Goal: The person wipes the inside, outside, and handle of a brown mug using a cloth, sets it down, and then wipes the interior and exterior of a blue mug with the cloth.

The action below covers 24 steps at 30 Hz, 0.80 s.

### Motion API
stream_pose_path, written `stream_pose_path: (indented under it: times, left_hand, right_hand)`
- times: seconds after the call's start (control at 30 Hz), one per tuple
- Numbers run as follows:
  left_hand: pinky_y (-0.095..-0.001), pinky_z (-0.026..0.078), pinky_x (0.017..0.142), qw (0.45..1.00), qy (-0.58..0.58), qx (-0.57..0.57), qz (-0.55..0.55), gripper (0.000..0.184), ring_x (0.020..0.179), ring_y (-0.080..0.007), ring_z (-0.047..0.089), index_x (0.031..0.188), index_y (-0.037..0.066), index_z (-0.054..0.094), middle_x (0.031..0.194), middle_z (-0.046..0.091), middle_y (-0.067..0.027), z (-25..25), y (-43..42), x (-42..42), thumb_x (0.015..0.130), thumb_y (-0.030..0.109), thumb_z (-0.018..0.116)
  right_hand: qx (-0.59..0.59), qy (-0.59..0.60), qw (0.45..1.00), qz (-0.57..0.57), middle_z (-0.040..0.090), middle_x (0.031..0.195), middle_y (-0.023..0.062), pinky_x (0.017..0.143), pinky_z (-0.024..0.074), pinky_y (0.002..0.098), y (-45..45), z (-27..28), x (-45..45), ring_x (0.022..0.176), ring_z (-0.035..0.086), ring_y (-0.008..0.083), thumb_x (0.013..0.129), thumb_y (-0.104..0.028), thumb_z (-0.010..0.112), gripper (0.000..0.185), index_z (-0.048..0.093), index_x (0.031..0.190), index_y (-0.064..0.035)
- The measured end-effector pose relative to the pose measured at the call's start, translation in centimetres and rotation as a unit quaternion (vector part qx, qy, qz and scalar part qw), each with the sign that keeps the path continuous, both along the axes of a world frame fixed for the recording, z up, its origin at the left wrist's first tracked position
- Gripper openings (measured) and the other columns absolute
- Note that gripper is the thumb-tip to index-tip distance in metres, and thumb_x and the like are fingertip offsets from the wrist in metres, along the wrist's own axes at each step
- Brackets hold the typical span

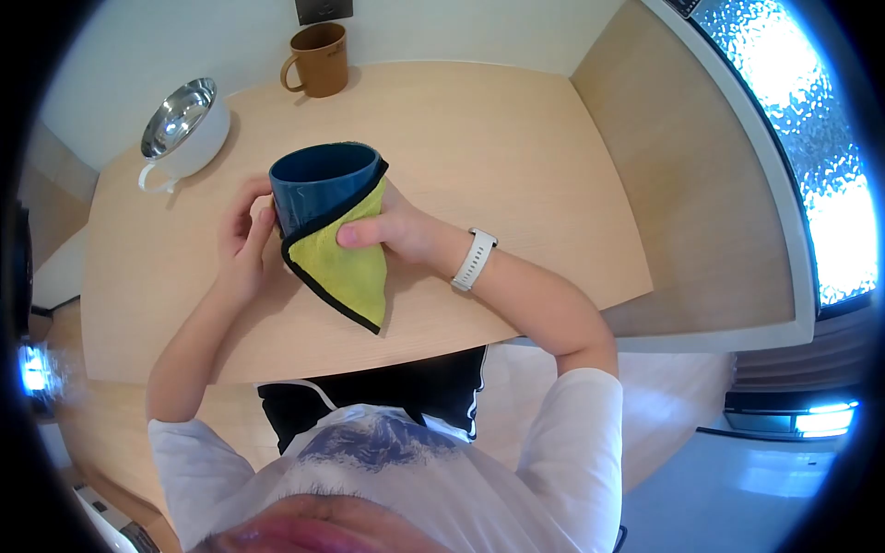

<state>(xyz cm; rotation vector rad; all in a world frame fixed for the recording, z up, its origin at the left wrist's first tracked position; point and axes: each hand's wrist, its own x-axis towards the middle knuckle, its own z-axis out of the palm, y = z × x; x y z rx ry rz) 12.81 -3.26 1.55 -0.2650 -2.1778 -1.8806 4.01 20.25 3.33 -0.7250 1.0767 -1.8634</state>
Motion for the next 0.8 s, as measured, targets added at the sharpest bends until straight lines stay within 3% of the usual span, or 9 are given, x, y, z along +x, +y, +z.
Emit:
stream_pose_path:
  times: [0.07, 0.37, 0.8]
  left_hand:
    - [-0.0342, 0.046, 0.097, 0.968, 0.184, -0.151, 0.078, 0.033, 0.108, -0.0196, 0.058, 0.123, 0.001, 0.063, 0.119, 0.06, -0.0088, 1.5, 0.9, 0.1, 0.097, 0.021, 0.065]
    - [-0.037, 0.051, 0.101, 0.999, -0.013, 0.038, -0.008, 0.05, 0.114, -0.0214, 0.064, 0.127, -0.001, 0.061, 0.123, 0.065, -0.0106, 1.0, 0.4, 0.2, 0.083, 0.012, 0.081]
    - [-0.0365, 0.051, 0.101, 0.998, 0.056, -0.035, 0.001, 0.06, 0.11, -0.0209, 0.066, 0.129, -0.002, 0.062, 0.12, 0.068, -0.0113, 0.8, 0.4, 0.1, 0.078, 0.019, 0.088]
  right_hand:
    - [0.013, 0.013, 1.0, 0.0, 0.065, 0.131, 0.0096, 0.101, 0.0543, 0.0379, 0.1, 0.4, -0.4, 0.12, 0.063, 0.0221, 0.075, -0.025, 0.088, 0.081, 0.048, 0.143, -0.0064]
    - [0.021, 0.05, 0.999, -0.007, 0.063, 0.134, 0.0088, 0.106, 0.0497, 0.0386, 0.0, 0.1, -1.2, 0.125, 0.059, 0.0213, 0.073, -0.021, 0.089, 0.083, 0.048, 0.143, -0.007]
    - [0.026, 0.114, 0.992, -0.039, 0.061, 0.135, 0.0095, 0.108, 0.0477, 0.0388, -0.2, -0.3, -1.4, 0.126, 0.057, 0.0216, 0.071, -0.024, 0.092, 0.088, 0.045, 0.143, -0.0068]
